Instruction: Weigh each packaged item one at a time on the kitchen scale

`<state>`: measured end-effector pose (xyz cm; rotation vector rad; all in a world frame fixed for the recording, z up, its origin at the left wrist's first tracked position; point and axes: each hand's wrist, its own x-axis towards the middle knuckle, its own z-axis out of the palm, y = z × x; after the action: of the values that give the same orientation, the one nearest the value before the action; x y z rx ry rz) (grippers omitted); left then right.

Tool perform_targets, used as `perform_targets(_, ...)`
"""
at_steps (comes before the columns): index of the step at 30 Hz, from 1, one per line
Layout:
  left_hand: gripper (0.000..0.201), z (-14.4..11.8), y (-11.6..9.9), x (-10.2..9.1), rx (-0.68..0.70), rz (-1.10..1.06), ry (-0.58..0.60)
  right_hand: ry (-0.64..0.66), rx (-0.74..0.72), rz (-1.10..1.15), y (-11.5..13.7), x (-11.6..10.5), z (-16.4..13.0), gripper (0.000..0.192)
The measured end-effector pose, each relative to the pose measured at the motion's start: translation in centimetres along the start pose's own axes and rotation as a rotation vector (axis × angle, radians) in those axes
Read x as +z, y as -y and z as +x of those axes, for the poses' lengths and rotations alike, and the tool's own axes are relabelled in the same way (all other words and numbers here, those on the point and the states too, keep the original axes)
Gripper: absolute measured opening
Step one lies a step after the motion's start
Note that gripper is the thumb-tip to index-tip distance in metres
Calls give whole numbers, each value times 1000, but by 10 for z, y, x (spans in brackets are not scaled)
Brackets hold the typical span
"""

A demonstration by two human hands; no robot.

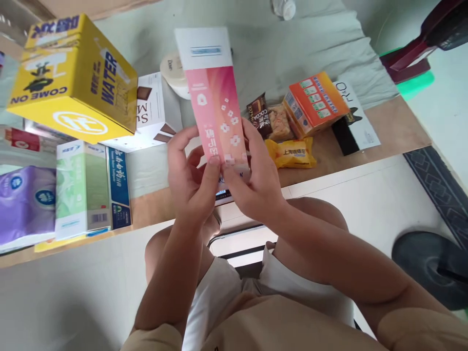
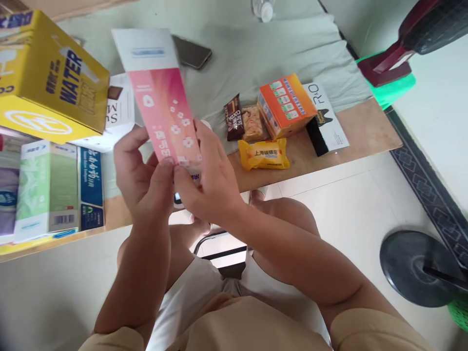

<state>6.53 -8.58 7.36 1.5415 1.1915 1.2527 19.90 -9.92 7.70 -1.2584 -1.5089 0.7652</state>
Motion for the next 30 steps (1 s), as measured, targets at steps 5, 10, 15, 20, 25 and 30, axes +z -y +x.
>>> perform_targets(5, 41, -3, -10, 26, 151, -97, 81, -214, -63, 151, 4, -62, 8, 50)
perform_targets(10, 39, 4, -13, 53, 192, 59, 273, -599, -300, 90, -25, -156, 21, 50)
perform_targets(15, 37, 60, -23, 98, 125, 291, 417, -710, -68, 0, -67, -201, 23, 48)
perform_targets(20, 67, 133, -23, 157, 3, 290, 424, -589, 197, 32, -103, -207, 28, 33)
perform_targets(25, 70, 162, -15, 180, -127, 397, 556, -612, 378, -60, -119, -209, 33, 32)
perform_targets(30, 64, 166, 0, 169, -27, 188, 604, -570, 356, -57, -125, -205, 33, 33)
